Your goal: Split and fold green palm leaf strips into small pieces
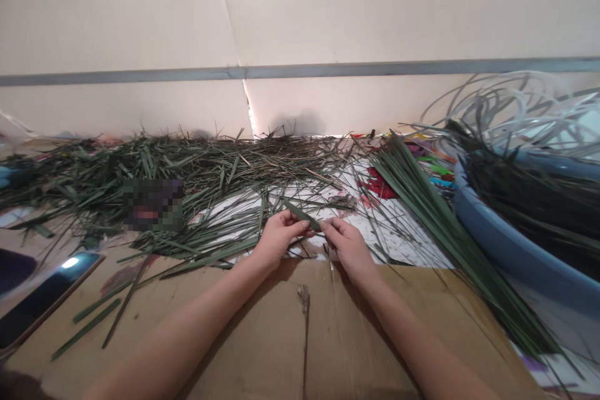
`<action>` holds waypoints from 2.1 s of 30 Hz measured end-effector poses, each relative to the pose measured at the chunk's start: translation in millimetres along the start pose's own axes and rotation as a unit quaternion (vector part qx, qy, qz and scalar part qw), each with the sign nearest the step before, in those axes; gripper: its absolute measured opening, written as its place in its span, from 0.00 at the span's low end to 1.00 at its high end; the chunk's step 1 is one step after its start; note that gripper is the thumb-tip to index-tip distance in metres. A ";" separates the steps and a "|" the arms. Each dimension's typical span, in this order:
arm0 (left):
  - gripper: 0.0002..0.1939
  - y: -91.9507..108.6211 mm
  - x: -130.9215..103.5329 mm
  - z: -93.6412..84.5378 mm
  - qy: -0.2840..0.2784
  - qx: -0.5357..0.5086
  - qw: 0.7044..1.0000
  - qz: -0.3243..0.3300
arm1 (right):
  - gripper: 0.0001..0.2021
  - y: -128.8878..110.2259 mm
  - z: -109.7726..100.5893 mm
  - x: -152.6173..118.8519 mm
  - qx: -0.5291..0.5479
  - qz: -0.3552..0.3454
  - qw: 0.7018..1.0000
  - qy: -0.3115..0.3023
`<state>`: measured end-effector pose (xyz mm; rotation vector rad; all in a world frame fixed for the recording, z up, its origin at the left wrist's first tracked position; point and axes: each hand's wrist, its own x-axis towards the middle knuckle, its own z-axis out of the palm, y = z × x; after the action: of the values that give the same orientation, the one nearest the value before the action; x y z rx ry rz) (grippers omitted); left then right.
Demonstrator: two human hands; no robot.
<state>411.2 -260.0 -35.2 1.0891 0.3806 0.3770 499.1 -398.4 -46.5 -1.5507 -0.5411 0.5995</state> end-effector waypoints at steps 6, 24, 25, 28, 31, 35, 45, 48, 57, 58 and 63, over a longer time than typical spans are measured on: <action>0.17 3.6 -1.2 0.0 -0.022 -0.002 1.000 0.003 | 0.22 -3.2 0.1 -1.4 -0.007 -0.010 1.000 0.008; 0.17 1.0 -0.2 -1.0 -0.001 0.008 1.000 0.010 | 0.21 1.3 0.0 -0.4 -0.027 -0.019 0.999 -0.003; 0.17 1.0 -0.3 -1.0 -0.002 0.010 1.000 0.011 | 0.21 1.5 0.2 -0.3 -0.027 -0.017 1.000 -0.001; 0.17 1.0 -0.6 -0.8 -0.004 0.014 1.000 0.010 | 0.21 1.2 1.0 -0.2 -0.032 -0.016 0.999 0.005; 0.18 0.6 -1.0 -0.3 -0.002 0.008 1.000 0.005 | 0.22 -0.1 2.2 -0.4 -0.033 -0.017 0.999 0.007; 0.20 1.9 -1.9 0.4 -0.008 -0.004 1.000 -0.005 | 0.22 -1.4 2.5 -1.2 -0.023 -0.013 1.000 0.010; 0.18 10.0 -0.6 -3.4 0.023 0.009 0.999 0.025 | 0.22 -4.2 1.1 -2.8 -0.065 -0.036 0.997 0.015; 0.18 9.0 -0.6 -2.0 0.008 0.000 1.000 0.020 | 0.22 -2.3 1.1 -1.9 -0.044 -0.028 0.999 0.007; 0.18 5.5 -1.0 0.2 0.000 -0.006 1.000 0.006 | 0.21 1.3 1.3 0.0 -0.025 -0.015 1.000 0.009; 0.18 4.7 -1.2 0.4 -0.001 -0.004 1.000 0.004 | 0.21 0.2 1.6 -0.4 -0.028 -0.015 0.999 0.011; 0.19 3.4 -3.2 1.2 -0.008 0.000 1.000 -0.010 | 0.22 -6.2 2.7 -2.5 -0.048 -0.024 0.998 0.023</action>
<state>408.6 -261.1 -31.2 1.0870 0.3764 0.3496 495.6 -397.7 -40.2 -1.6333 -0.5782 0.5067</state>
